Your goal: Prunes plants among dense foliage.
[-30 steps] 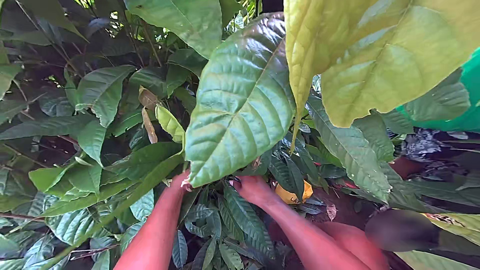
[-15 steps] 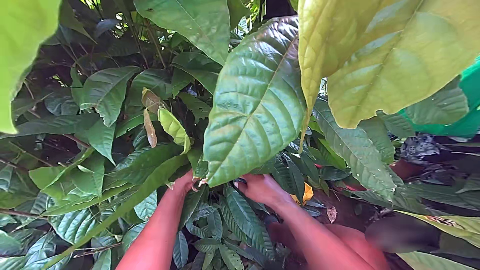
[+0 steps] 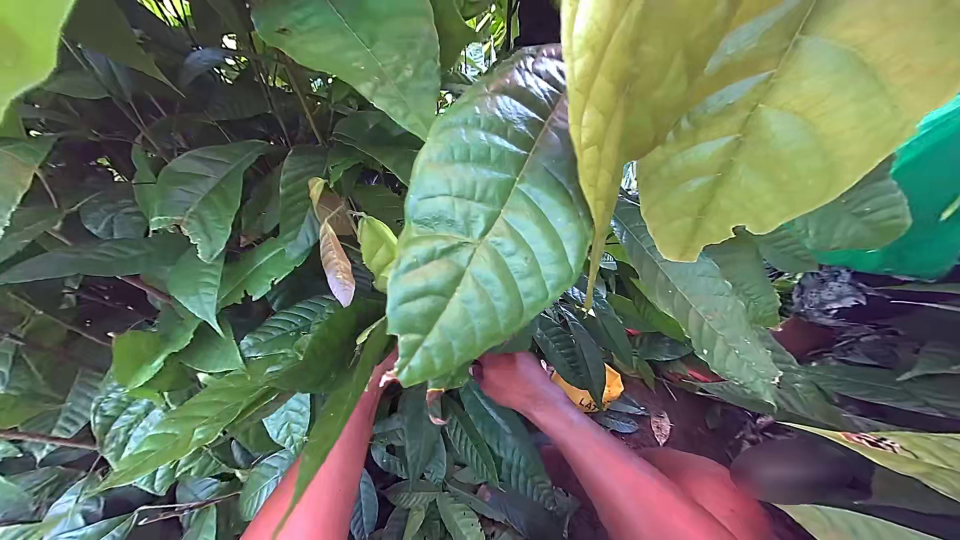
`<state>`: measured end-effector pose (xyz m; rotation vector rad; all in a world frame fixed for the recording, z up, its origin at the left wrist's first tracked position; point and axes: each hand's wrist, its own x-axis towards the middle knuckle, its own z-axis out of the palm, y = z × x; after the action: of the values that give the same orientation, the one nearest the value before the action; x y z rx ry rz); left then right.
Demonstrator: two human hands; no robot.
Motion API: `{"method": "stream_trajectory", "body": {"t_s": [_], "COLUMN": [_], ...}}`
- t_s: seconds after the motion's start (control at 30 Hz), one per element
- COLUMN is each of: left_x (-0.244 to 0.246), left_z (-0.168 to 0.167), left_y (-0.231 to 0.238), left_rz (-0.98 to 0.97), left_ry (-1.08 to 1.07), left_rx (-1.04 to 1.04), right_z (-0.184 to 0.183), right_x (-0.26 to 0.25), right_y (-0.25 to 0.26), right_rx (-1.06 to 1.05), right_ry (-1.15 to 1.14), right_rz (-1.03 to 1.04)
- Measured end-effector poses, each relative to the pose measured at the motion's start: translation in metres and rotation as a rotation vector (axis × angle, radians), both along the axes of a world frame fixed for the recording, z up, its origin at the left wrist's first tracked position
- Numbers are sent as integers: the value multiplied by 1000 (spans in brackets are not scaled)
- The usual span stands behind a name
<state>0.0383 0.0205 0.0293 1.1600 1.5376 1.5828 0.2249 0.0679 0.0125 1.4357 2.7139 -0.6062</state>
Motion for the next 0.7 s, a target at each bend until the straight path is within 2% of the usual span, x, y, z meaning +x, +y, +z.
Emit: {"method": "stream_trajectory", "body": {"t_s": [0.13, 0.37, 0.47, 0.53, 0.63, 0.7], "left_x": [-4, -8, -2, 0, 3, 6], "left_z": [3, -7, -8, -10, -12, -7], "left_y": [-4, -1, 2, 5, 7, -1], "left_rz": [98, 79, 108, 119, 108, 100], "left_ry": [-31, -49, -84, -72, -81, -77], "left_rx": [68, 116, 109, 73, 83, 116], "right_z": [11, -2, -14, -27, -34, -30], "right_x": [18, 25, 13, 2, -5, 0], "right_y": [2, 3, -15, -25, -17, -10], "right_rx": [-21, -63, 20, 97, -35, -120], "right_ry": [-1, 215, 284, 245, 100, 228], "right_rz": [-13, -144, -131, -112, -156, -221]}}
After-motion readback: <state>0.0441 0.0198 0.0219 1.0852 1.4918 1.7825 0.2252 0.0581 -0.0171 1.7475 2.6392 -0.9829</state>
